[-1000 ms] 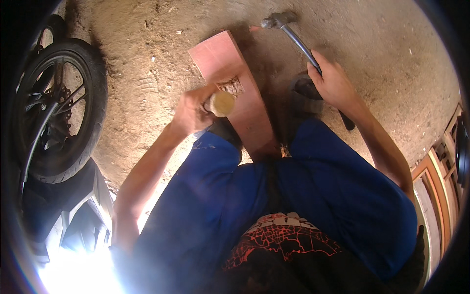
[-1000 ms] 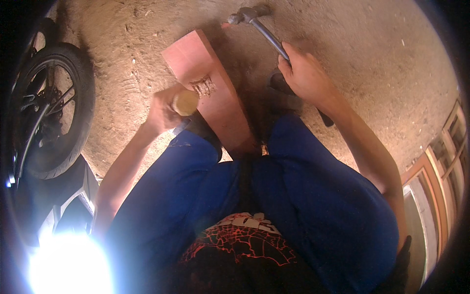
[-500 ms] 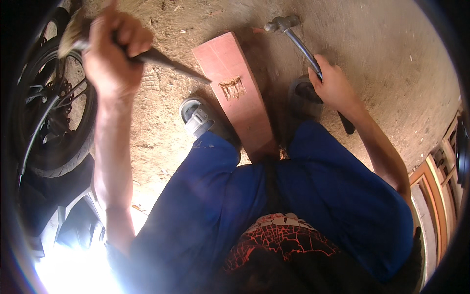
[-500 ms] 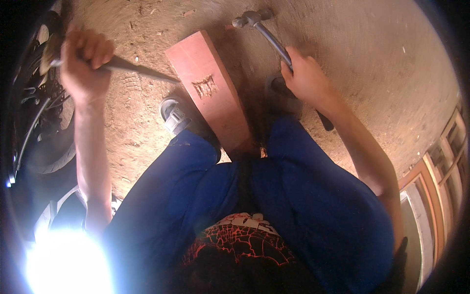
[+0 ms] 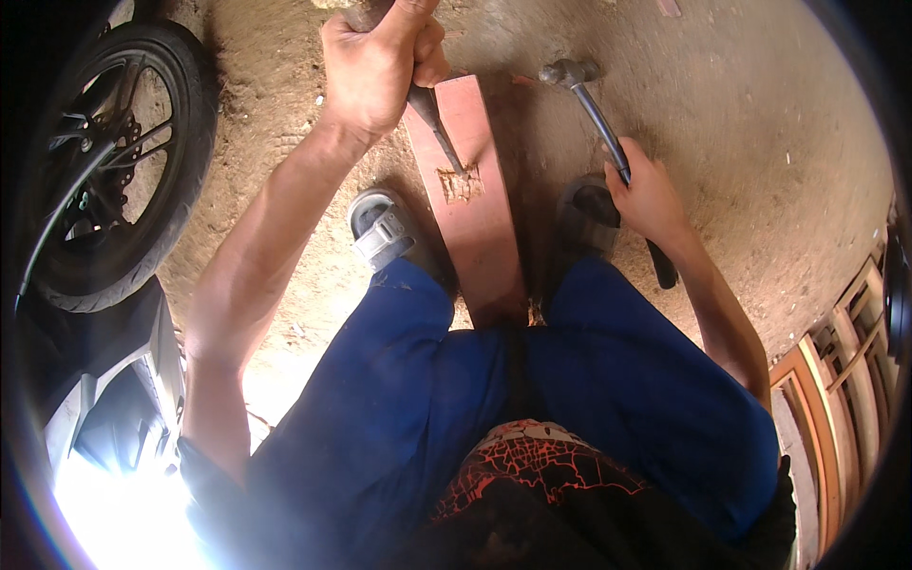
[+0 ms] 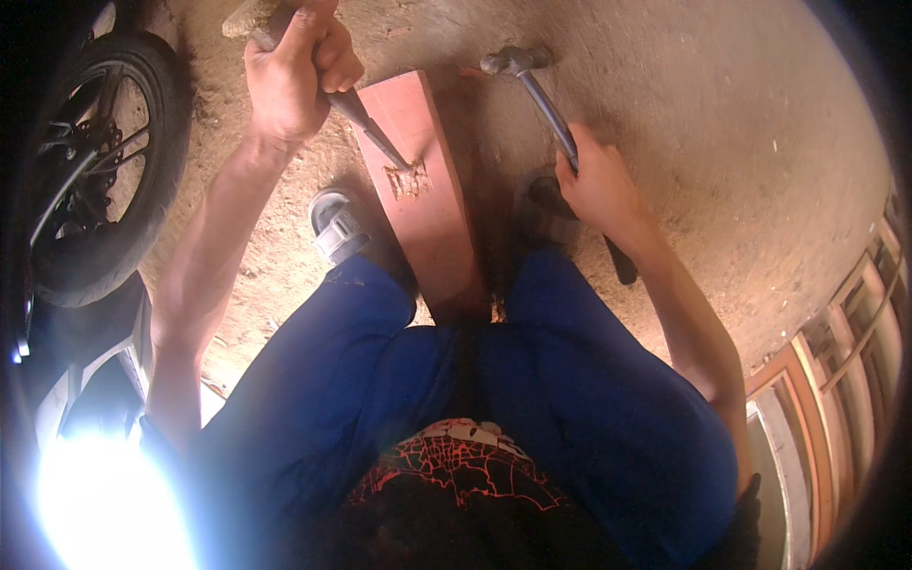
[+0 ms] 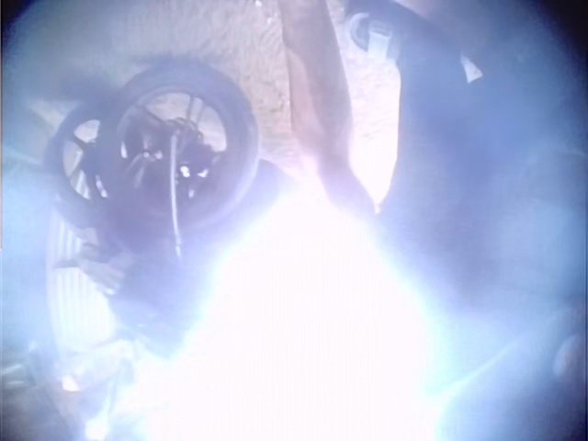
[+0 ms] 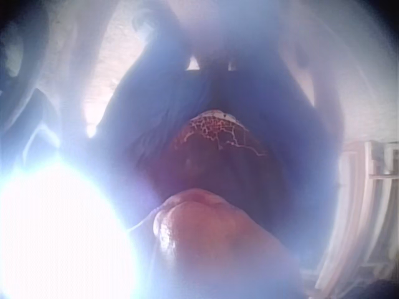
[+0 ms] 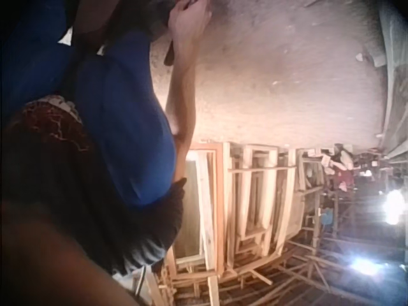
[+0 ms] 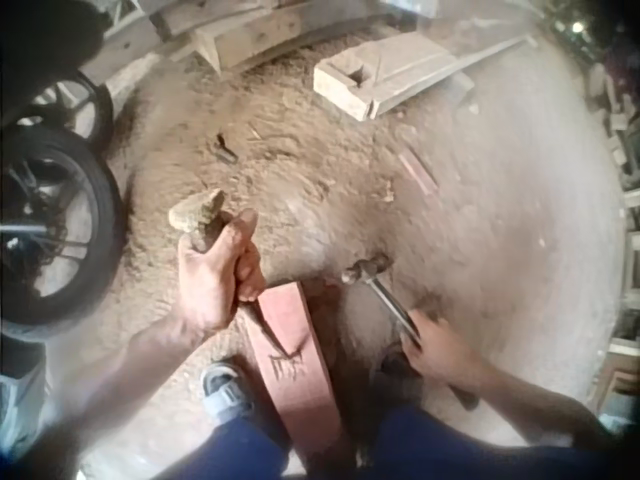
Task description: The person sits on the ground and uses a hammer and chisel to carve a rectangular hole into a pink wooden plank. They repeatedly strike the chisel to remove wood chips and deepen the cavity.
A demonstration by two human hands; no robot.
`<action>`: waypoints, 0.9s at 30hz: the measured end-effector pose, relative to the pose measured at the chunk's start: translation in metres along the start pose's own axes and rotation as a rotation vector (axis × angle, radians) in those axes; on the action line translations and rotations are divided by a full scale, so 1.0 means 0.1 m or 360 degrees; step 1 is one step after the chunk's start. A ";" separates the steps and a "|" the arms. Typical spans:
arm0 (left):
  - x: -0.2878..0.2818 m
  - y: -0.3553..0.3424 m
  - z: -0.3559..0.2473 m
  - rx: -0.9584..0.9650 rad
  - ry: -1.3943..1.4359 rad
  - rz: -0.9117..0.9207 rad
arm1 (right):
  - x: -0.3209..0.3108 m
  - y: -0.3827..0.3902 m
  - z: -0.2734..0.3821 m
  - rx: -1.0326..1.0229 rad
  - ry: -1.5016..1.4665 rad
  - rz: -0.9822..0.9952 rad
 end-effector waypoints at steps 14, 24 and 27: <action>-0.04 -0.09 0.05 -0.0040 -0.0035 0.0005 | -0.03 -0.03 0.11 0.0051 0.0043 0.0052; -0.02 -0.15 0.02 0.0008 -0.0085 0.0056 | -0.15 -0.08 0.20 0.0406 -0.0638 0.0040; 0.04 -0.14 0.00 -0.0014 -0.0119 0.0032 | -0.17 -0.08 0.21 0.0432 -0.0723 0.0041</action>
Point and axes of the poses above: each hand's wrist, its own y-axis away from the middle knuckle, its own x-axis out of the palm, z = x × y, the point moved 1 cm from there along -y, towards the middle knuckle, and after that the axes turned 14 degrees about -x, right-handed, at the moved point
